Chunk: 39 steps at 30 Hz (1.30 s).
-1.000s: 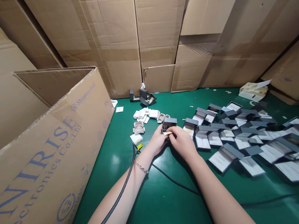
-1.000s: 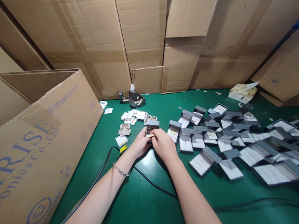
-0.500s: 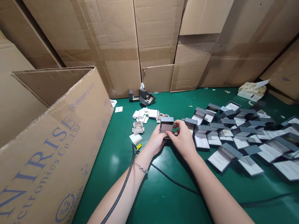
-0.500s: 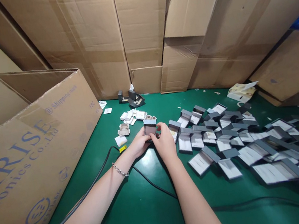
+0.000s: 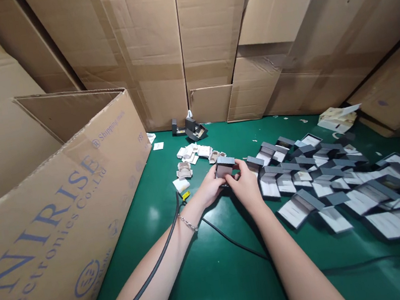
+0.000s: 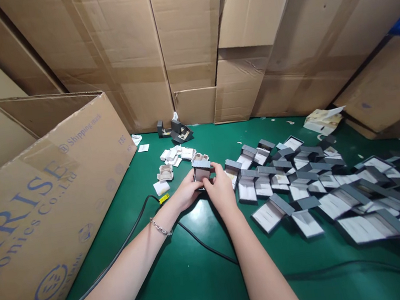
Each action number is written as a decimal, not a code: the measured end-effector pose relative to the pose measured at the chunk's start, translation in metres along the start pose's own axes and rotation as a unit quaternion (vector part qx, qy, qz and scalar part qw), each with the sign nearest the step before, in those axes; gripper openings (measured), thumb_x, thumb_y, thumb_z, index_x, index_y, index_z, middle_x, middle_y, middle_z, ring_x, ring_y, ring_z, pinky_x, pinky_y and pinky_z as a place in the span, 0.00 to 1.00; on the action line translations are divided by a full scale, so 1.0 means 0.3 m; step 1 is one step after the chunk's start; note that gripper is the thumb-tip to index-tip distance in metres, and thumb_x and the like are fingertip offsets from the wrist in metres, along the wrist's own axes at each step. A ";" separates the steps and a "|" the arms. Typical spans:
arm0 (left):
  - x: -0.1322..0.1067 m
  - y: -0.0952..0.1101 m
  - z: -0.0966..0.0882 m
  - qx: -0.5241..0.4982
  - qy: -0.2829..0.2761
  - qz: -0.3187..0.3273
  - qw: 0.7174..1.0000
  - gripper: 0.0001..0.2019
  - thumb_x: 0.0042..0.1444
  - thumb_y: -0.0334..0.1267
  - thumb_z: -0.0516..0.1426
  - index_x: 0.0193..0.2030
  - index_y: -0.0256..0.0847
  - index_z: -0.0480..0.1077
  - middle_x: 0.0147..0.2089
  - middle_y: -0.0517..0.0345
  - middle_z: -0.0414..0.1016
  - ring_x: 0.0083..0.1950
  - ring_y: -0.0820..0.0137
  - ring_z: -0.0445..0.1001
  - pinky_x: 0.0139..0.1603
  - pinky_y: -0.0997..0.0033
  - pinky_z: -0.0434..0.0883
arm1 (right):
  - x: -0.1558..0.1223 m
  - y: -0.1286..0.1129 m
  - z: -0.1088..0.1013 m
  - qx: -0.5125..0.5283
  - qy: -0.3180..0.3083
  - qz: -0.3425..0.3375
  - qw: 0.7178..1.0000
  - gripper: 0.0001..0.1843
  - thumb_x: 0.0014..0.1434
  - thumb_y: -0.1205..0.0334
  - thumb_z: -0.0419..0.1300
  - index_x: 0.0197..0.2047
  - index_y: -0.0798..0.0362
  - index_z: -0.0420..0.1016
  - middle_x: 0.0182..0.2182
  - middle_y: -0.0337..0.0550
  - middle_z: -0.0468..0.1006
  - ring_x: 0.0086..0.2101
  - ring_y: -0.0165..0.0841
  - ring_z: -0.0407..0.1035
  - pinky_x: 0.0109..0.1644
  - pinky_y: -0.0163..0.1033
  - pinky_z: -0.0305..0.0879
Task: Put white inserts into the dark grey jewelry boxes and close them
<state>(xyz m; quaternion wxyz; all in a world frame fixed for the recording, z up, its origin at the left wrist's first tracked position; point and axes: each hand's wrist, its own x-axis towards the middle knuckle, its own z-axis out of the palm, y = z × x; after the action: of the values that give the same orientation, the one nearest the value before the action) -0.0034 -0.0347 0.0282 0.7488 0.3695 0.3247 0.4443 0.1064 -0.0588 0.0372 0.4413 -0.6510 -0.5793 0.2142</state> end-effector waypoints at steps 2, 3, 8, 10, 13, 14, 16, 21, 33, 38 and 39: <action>0.000 -0.002 -0.002 0.012 -0.006 -0.003 1.000 0.29 0.37 0.22 0.53 0.51 0.37 0.65 0.46 0.51 0.75 0.42 0.68 0.73 0.43 0.70 0.66 | -0.002 -0.004 -0.002 0.006 0.003 0.011 1.000 0.22 0.48 0.60 0.55 0.49 0.53 0.65 0.36 0.43 0.75 0.21 0.28 0.59 0.30 0.37 0.60; 0.001 -0.003 -0.004 0.018 -0.011 -0.004 1.000 0.29 0.37 0.22 0.53 0.51 0.37 0.65 0.46 0.51 0.74 0.42 0.69 0.73 0.42 0.71 0.66 | -0.003 -0.005 -0.004 0.008 0.004 0.015 1.000 0.22 0.48 0.60 0.55 0.48 0.53 0.65 0.36 0.43 0.75 0.20 0.27 0.59 0.29 0.37 0.60; 0.008 -0.019 -0.018 0.053 -0.021 0.016 0.998 0.31 0.36 0.22 0.52 0.51 0.38 0.66 0.45 0.53 0.74 0.41 0.70 0.71 0.40 0.73 0.65 | -0.005 -0.004 -0.006 0.011 0.006 0.011 1.000 0.18 0.49 0.59 0.54 0.45 0.53 0.66 0.35 0.43 0.75 0.22 0.29 0.61 0.30 0.37 0.60; 0.011 -0.025 -0.023 0.066 -0.025 0.026 0.997 0.30 0.35 0.22 0.52 0.51 0.38 0.67 0.45 0.53 0.73 0.40 0.71 0.69 0.39 0.74 0.64 | -0.004 -0.003 -0.007 0.011 0.005 0.004 1.000 0.16 0.49 0.59 0.54 0.43 0.53 0.67 0.34 0.43 0.75 0.24 0.30 0.63 0.31 0.37 0.60; 0.011 -0.025 -0.026 0.071 -0.041 0.025 0.996 0.28 0.37 0.23 0.54 0.51 0.37 0.67 0.43 0.54 0.73 0.39 0.72 0.68 0.38 0.75 0.64 | -0.002 -0.006 -0.010 0.024 0.002 0.006 1.000 0.15 0.49 0.60 0.54 0.41 0.52 0.69 0.32 0.42 0.76 0.26 0.31 0.64 0.33 0.37 0.61; 0.009 -0.023 -0.026 0.070 -0.046 0.021 0.996 0.28 0.38 0.24 0.55 0.51 0.37 0.67 0.43 0.54 0.73 0.39 0.73 0.68 0.37 0.75 0.64 | -0.001 -0.007 -0.011 0.033 -0.001 0.010 0.999 0.15 0.49 0.59 0.55 0.41 0.52 0.70 0.32 0.41 0.76 0.26 0.32 0.64 0.33 0.37 0.61; 0.006 -0.020 -0.026 0.066 -0.056 0.013 0.996 0.26 0.39 0.25 0.56 0.50 0.38 0.67 0.40 0.55 0.72 0.37 0.73 0.68 0.37 0.75 0.64 | 0.002 -0.008 -0.015 0.062 -0.010 0.021 0.998 0.15 0.49 0.58 0.55 0.40 0.52 0.71 0.32 0.40 0.76 0.27 0.32 0.65 0.34 0.37 0.62; 0.002 -0.016 -0.028 0.056 -0.075 -0.002 0.996 0.24 0.38 0.26 0.57 0.47 0.38 0.67 0.35 0.59 0.70 0.34 0.75 0.67 0.36 0.75 0.64 | 0.009 -0.002 -0.014 0.125 -0.024 0.022 0.992 0.14 0.49 0.55 0.56 0.38 0.53 0.73 0.34 0.42 0.77 0.33 0.35 0.68 0.38 0.38 0.63; 0.007 -0.026 -0.022 0.035 -0.064 -0.006 0.997 0.19 0.39 0.28 0.56 0.42 0.38 0.70 0.32 0.59 0.71 0.33 0.75 0.67 0.35 0.75 0.62 | 0.006 -0.003 -0.007 0.147 -0.005 0.022 0.989 0.10 0.48 0.59 0.55 0.33 0.53 0.72 0.31 0.41 0.77 0.34 0.35 0.69 0.40 0.39 0.63; 0.006 -0.029 -0.015 0.071 -0.039 0.007 0.997 0.16 0.45 0.33 0.55 0.43 0.37 0.71 0.34 0.57 0.73 0.35 0.73 0.67 0.37 0.74 0.62 | 0.000 -0.014 -0.010 0.118 0.004 0.044 0.992 0.09 0.49 0.58 0.54 0.31 0.53 0.71 0.29 0.39 0.76 0.33 0.35 0.68 0.39 0.38 0.62; 0.008 -0.032 -0.015 0.080 -0.038 0.010 0.996 0.16 0.46 0.33 0.55 0.43 0.37 0.71 0.34 0.57 0.73 0.34 0.73 0.67 0.37 0.74 0.62 | -0.002 -0.017 -0.011 0.112 0.005 0.047 0.993 0.09 0.49 0.58 0.54 0.31 0.52 0.71 0.29 0.39 0.76 0.33 0.35 0.68 0.39 0.37 0.62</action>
<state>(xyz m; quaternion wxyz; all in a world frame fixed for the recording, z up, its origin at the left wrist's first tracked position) -0.0023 -0.0346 0.0174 0.7241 0.4477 0.3269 0.4104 0.1060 -0.0608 0.0428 0.5037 -0.6250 -0.5180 0.2957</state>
